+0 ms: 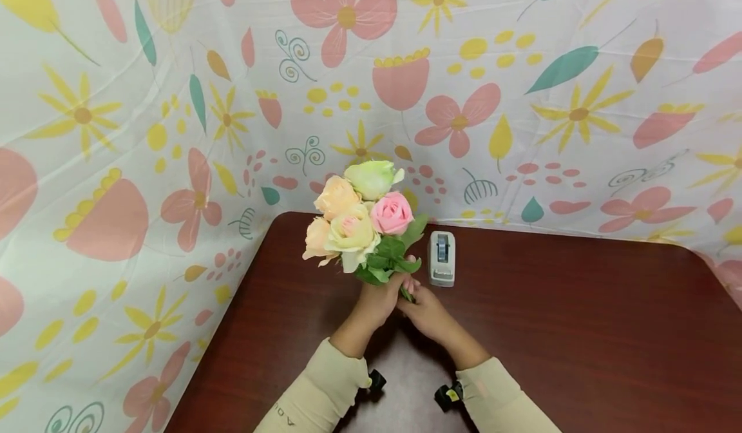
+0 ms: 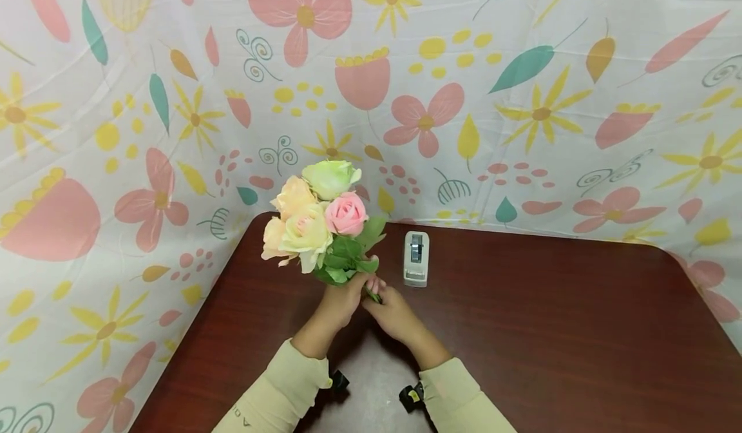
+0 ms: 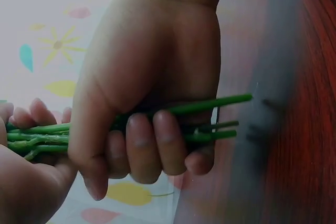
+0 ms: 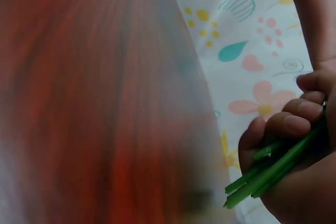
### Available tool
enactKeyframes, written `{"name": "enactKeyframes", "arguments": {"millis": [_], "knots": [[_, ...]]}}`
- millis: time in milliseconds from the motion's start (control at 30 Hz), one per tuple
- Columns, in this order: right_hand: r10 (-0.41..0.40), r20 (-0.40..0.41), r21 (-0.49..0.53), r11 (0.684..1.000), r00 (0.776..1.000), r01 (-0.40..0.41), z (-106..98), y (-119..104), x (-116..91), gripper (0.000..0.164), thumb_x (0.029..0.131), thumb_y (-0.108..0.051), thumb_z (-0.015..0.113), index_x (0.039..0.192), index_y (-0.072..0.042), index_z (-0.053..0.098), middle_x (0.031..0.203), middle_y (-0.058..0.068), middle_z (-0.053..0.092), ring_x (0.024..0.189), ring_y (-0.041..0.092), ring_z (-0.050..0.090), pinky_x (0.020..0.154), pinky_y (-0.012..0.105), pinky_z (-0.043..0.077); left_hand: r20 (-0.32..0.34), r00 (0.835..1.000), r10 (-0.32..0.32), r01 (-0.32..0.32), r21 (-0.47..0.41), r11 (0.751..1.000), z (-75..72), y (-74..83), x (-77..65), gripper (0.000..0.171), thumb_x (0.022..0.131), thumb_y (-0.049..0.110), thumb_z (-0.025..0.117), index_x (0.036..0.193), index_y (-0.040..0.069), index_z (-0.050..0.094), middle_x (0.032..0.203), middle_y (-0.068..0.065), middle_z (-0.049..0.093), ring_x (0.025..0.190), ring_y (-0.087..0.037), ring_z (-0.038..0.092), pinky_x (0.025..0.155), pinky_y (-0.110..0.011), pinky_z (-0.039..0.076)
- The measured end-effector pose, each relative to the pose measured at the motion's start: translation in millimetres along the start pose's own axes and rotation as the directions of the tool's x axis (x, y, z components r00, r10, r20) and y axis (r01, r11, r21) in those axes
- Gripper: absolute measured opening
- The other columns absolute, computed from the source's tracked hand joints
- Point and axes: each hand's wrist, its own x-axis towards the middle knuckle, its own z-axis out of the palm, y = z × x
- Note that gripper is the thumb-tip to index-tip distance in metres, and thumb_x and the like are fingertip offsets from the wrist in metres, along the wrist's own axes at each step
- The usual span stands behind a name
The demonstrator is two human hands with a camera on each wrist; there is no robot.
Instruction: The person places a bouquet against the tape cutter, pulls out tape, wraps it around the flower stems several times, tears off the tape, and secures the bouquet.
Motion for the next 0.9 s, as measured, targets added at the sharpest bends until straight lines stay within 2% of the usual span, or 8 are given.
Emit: {"name": "enactKeyframes", "arguments": {"millis": [100,233,300,400,533,633,767,900], "knots": [[0.016,0.038,-0.061,0.998,0.999,-0.014,-6.6,1.4,-0.5,0.02,0.099,-0.014,0.06,0.107,0.003,0.067,0.078,0.012,0.063,0.062,0.01,0.054,0.061,0.026,0.048,-0.031,0.999,-0.04,0.037,-0.077,0.996,-2.2,-8.2,3.7,0.048,0.107,0.013,0.047,0.068,-0.015,0.045,0.062,-0.024,0.05,0.067,-0.025,0.066,0.076,-0.032,0.058],[0.056,0.106,-0.093,0.995,0.993,-0.046,-12.9,4.1,-0.4,0.028,0.101,-0.026,0.061,0.084,-0.004,0.062,0.071,0.006,0.059,0.055,0.01,0.052,0.055,0.027,0.049,-0.073,0.991,-0.11,0.096,-0.174,0.98,-5.4,-12.3,5.8,0.048,0.107,0.02,0.047,0.064,-0.001,0.044,0.059,-0.003,0.051,0.062,-0.015,0.063,0.072,-0.031,0.057],[0.074,0.125,-0.095,0.993,0.989,-0.062,-15.7,5.7,-0.8,0.034,0.101,-0.033,0.062,0.077,-0.009,0.056,0.064,0.0,0.053,0.051,0.009,0.049,0.051,0.028,0.047,-0.091,0.987,-0.133,0.11,-0.229,0.967,-7.3,-12.6,6.5,0.048,0.106,0.026,0.049,0.064,0.004,0.045,0.059,0.001,0.05,0.06,-0.013,0.059,0.071,-0.03,0.056],[0.082,0.115,-0.097,0.993,0.99,-0.071,-20.4,7.1,-3.0,0.035,0.098,-0.037,0.067,0.076,-0.013,0.055,0.06,-0.004,0.048,0.048,0.008,0.046,0.047,0.028,0.045,-0.12,0.985,-0.123,0.084,-0.294,0.952,-10.2,-12.0,8.3,0.05,0.105,0.037,0.053,0.066,0.007,0.046,0.06,0.001,0.048,0.058,-0.014,0.054,0.069,-0.031,0.055],[0.09,0.083,-0.081,0.993,0.992,-0.084,-29.5,5.1,-6.4,0.028,0.093,-0.035,0.074,0.082,-0.014,0.058,0.062,-0.004,0.047,0.047,0.009,0.045,0.046,0.028,0.044,-0.151,0.984,-0.097,0.039,-0.348,0.937,-13.8,-9.4,11.1,0.049,0.105,0.041,0.054,0.07,0.008,0.046,0.062,0.001,0.047,0.057,-0.014,0.051,0.069,-0.032,0.055],[0.092,0.1,-0.039,0.995,0.991,-0.089,-36.0,3.3,-8.1,0.026,0.091,-0.033,0.076,0.089,-0.013,0.059,0.063,-0.004,0.045,0.049,0.008,0.044,0.046,0.028,0.043,-0.169,0.978,-0.121,0.048,-0.38,0.924,-17.0,-7.9,11.2,0.048,0.105,0.043,0.052,0.071,0.009,0.046,0.063,0.002,0.048,0.058,-0.013,0.051,0.071,-0.032,0.055],[0.067,0.145,0.091,0.993,0.987,-0.08,-44.5,2.8,-9.5,0.025,0.093,-0.026,0.074,0.104,-0.006,0.063,0.067,-0.002,0.048,0.054,0.009,0.044,0.049,0.031,0.042,-0.203,0.968,-0.147,0.051,-0.414,0.909,-21.2,-6.1,10.3,0.045,0.105,0.044,0.051,0.073,0.012,0.046,0.065,0.002,0.048,0.061,-0.013,0.051,0.074,-0.031,0.055],[0.031,0.154,0.251,0.966,0.988,-0.07,-50.4,2.9,-11.0,0.024,0.098,-0.019,0.067,0.114,-0.001,0.062,0.077,-0.002,0.057,0.058,0.009,0.046,0.053,0.033,0.041,-0.227,0.959,-0.168,0.05,-0.449,0.892,-24.0,-5.1,10.2,0.041,0.105,0.042,0.052,0.076,0.013,0.048,0.067,0.003,0.048,0.064,-0.013,0.052,0.077,-0.032,0.056]]}}
